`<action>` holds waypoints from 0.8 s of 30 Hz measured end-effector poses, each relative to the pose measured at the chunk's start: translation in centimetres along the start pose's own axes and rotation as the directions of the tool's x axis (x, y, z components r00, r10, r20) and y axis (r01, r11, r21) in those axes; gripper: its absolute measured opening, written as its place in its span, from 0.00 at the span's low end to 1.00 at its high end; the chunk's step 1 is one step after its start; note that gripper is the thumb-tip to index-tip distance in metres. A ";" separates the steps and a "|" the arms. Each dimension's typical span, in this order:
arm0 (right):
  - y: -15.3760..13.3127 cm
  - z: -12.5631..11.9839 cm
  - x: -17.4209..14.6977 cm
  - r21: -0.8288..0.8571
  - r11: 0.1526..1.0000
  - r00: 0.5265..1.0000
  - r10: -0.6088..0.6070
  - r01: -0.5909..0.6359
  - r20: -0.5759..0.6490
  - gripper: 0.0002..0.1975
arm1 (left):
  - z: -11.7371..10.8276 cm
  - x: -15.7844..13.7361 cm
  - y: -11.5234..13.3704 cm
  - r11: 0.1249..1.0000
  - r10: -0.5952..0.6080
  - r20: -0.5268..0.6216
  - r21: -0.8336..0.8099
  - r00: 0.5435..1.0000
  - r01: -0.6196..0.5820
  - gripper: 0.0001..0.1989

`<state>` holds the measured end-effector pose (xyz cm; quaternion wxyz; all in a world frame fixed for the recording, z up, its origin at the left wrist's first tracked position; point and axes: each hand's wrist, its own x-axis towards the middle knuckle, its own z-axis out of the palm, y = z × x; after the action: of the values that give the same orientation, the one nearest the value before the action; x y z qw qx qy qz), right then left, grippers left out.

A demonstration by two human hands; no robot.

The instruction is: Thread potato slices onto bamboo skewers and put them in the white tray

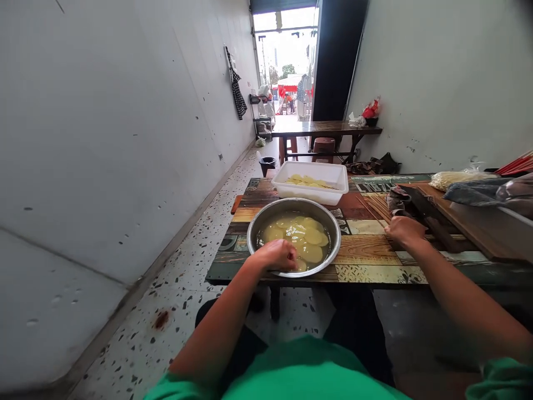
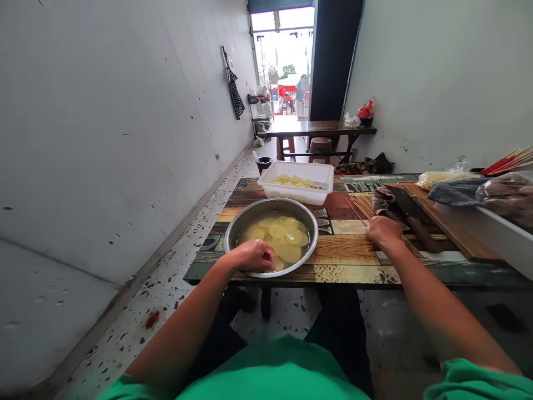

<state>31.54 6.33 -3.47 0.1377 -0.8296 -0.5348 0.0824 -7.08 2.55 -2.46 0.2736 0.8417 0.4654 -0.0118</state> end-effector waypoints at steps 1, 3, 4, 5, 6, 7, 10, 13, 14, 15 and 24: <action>0.0 -0.5 -0.4 0.073 0.997 0.999 0.017 -0.015 -0.027 0.12 | 0.0 0.1 0.0 1.000 0.007 0.020 0.014 1.000 -0.007 0.10; 0.1 -1.3 -1.7 0.248 0.968 0.997 0.048 -0.030 -0.065 0.14 | 0.1 0.2 0.1 0.996 0.026 0.057 0.089 0.998 -0.031 0.15; 0.1 -1.5 -2.6 0.351 0.936 0.996 0.055 -0.026 -0.073 0.14 | 0.1 0.3 0.2 0.989 0.034 0.073 0.138 0.997 -0.044 0.18; 0.1 -1.5 -3.7 0.463 0.886 0.997 0.047 -0.010 -0.068 0.13 | 0.1 0.4 0.3 0.982 0.040 0.092 0.181 0.995 -0.056 0.20; 0.1 -1.4 -5.0 0.576 0.818 0.998 0.028 0.013 -0.062 0.11 | 0.1 0.4 0.4 0.975 0.040 0.110 0.213 0.993 -0.063 0.21; -0.1 -1.0 -6.4 0.680 0.732 0.999 0.000 0.035 -0.052 0.10 | 0.1 0.4 0.6 0.971 0.040 0.125 0.231 0.991 -0.068 0.22; -1.1 0.8 -11.1 0.876 0.478 0.995 -0.098 0.063 -0.018 0.14 | -0.1 0.4 0.8 0.965 0.044 0.138 0.252 0.990 -0.078 0.23; -2.3 3.0 -15.0 0.976 0.209 0.975 -0.196 -0.060 0.102 0.13 | -0.3 0.6 0.8 0.956 0.022 0.141 0.286 0.990 -0.062 0.25; -2.7 3.7 -15.9 0.983 0.124 0.960 -0.232 -0.132 0.158 0.15 | -0.3 0.7 0.8 0.951 0.007 0.147 0.306 0.989 -0.052 0.25; -2.9 4.2 -16.5 0.981 0.078 0.948 -0.256 -0.176 0.191 0.16 | -0.4 0.8 0.7 0.945 -0.006 0.151 0.324 0.989 -0.044 0.26; -2.2 6.6 -18.7 0.942 0.295 0.913 -0.320 -0.157 0.252 0.15 | -1.8 1.0 -2.5 0.949 0.004 -0.183 -0.310 0.983 -0.061 0.05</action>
<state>19.96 -8.92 -9.26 0.4942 -0.5203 -0.4393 0.5404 -8.93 5.26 -2.37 0.3608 0.7926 0.4703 0.1430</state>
